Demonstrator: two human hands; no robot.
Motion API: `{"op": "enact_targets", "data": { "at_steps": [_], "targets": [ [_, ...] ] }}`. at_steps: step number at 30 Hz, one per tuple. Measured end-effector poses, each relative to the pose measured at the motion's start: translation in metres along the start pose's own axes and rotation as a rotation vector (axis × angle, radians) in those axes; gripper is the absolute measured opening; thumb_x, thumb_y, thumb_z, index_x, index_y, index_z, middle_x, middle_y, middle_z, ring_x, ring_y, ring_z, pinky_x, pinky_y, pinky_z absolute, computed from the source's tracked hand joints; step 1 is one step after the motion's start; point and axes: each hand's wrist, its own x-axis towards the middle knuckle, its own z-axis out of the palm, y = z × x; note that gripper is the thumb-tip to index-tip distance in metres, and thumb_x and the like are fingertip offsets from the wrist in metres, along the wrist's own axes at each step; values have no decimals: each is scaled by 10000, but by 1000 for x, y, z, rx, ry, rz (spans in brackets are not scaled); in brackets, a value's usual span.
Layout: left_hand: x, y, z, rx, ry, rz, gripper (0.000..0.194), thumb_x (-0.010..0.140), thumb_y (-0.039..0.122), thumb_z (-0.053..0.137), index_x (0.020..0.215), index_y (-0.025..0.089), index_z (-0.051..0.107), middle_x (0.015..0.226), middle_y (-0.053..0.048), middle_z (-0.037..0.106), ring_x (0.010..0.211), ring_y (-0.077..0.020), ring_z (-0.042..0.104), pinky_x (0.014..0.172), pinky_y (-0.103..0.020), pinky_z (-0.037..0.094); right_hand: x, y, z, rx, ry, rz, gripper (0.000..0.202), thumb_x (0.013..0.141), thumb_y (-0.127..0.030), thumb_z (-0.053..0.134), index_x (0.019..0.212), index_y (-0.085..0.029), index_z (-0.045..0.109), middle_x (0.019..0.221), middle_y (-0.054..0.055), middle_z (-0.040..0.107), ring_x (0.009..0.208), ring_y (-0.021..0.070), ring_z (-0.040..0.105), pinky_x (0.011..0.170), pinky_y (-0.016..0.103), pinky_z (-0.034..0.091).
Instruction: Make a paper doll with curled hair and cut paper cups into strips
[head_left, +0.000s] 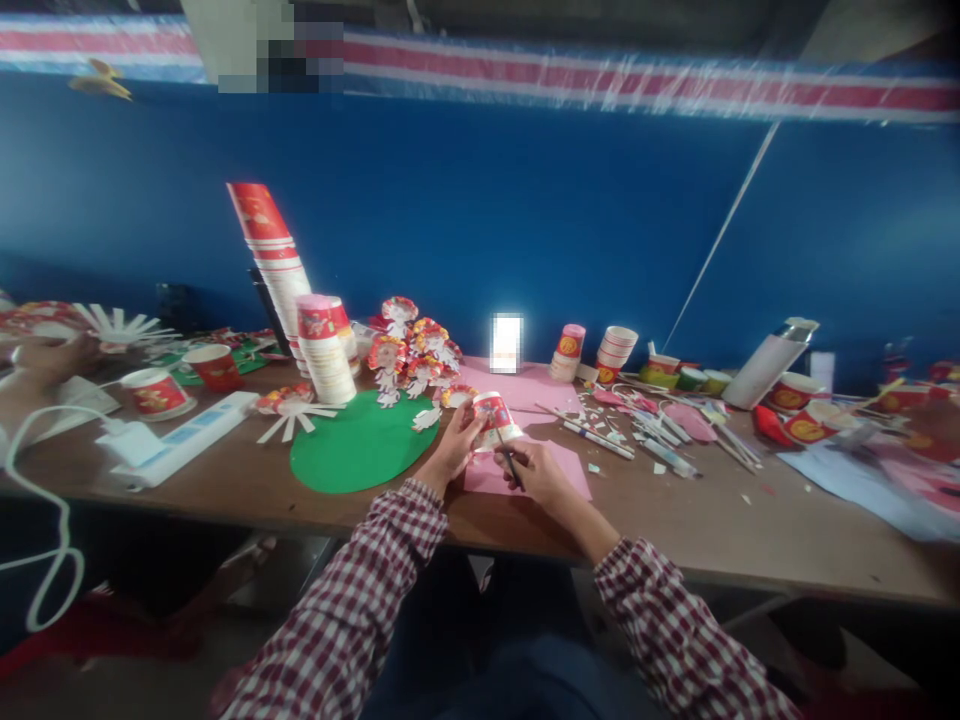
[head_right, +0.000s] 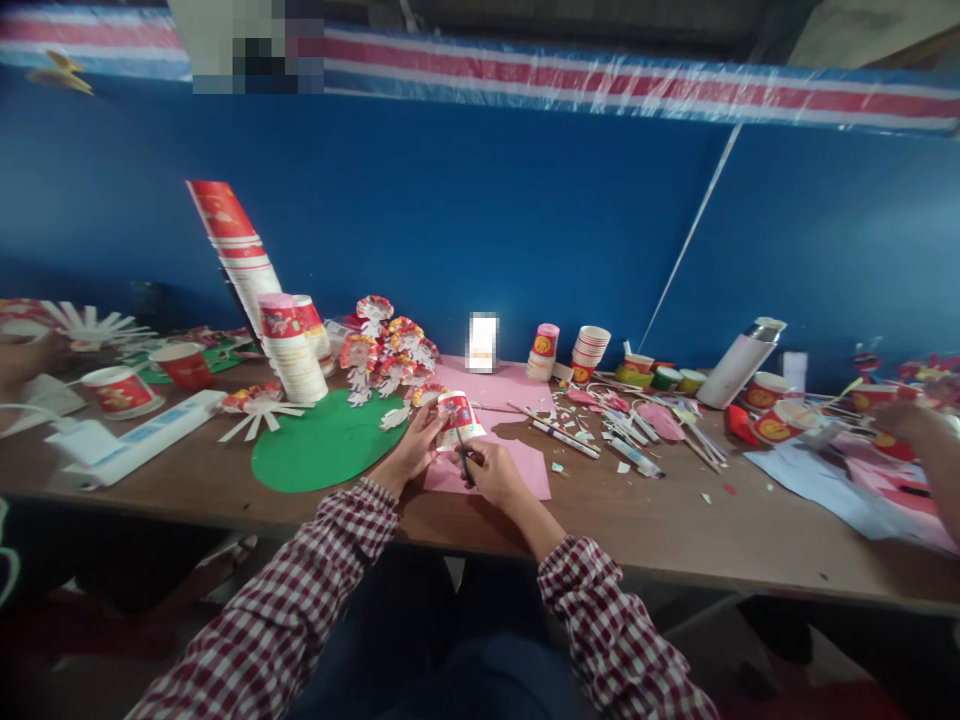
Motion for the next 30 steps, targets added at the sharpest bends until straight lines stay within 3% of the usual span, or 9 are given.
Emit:
{"op": "enact_targets", "data": {
  "at_steps": [10,15,20,30],
  "targets": [
    [3,-5,-1,134,-25,102,569,696,376,729,1187,198,503,990,-65,640,873,-166,626,801,-309,504,4,-4,4,-6,70,-8,255,781,-388,568,707,-145,591,556,-11,539,462,89,512,439,184,406],
    [6,-9,-7,299,30,166,602,711,419,705,1232,199,500,971,-67,646,810,-154,624,725,-271,510,-1,-20,5,8,84,20,263,767,-398,573,713,-143,611,538,-13,547,452,87,513,431,182,391],
    [5,-11,-10,323,36,173,628,711,425,702,1263,211,493,959,-66,659,819,-164,630,704,-261,509,-6,-32,2,-20,86,56,247,747,-374,590,666,-141,608,525,-9,551,438,81,516,416,173,391],
    [6,-11,-10,331,38,157,650,717,402,703,1290,202,472,956,-77,662,871,-185,638,786,-317,512,0,-21,-5,287,25,186,439,692,-552,631,744,-117,607,541,-7,571,403,70,526,345,142,294]
  ]
}}
